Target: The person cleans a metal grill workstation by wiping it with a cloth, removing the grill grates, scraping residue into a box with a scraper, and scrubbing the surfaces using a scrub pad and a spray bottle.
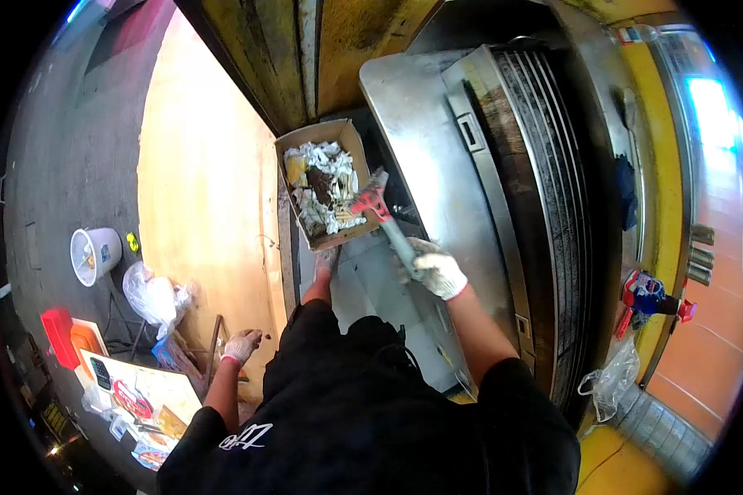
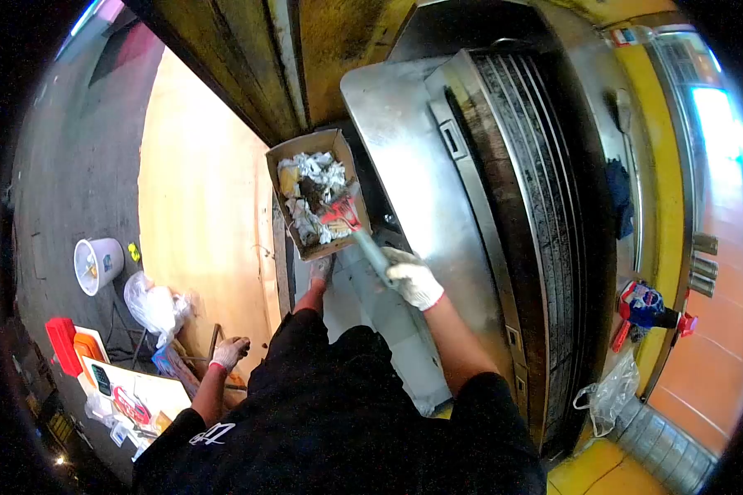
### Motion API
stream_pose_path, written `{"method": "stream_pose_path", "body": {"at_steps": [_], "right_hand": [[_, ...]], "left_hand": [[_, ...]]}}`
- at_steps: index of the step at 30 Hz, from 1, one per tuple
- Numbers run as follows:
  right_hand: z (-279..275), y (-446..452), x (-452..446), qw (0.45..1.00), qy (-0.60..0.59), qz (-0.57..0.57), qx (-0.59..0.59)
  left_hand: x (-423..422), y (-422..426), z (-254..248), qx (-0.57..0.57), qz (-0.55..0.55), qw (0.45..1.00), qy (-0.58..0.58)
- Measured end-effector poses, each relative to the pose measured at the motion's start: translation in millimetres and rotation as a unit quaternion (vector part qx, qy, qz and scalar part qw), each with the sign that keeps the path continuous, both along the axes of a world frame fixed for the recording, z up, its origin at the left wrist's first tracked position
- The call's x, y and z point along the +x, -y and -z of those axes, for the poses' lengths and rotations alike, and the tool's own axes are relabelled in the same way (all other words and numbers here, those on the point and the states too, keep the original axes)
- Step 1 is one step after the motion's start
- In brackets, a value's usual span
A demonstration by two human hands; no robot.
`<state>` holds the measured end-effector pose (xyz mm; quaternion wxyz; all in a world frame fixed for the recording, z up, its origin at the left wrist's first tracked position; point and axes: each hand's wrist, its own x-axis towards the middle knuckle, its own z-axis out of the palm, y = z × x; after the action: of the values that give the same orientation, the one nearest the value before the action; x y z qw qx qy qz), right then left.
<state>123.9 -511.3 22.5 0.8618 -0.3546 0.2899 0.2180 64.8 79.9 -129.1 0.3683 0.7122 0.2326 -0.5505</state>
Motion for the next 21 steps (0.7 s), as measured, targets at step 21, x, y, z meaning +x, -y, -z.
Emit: {"method": "stream_pose_path", "body": {"at_steps": [21], "right_hand": [[0.1, 106.9, 300.8, 0.694, 0.017, -0.301, -0.654]], "left_hand": [[-11.9, -33.2, -12.0, -0.016, -0.141, 0.99, 0.016]]}}
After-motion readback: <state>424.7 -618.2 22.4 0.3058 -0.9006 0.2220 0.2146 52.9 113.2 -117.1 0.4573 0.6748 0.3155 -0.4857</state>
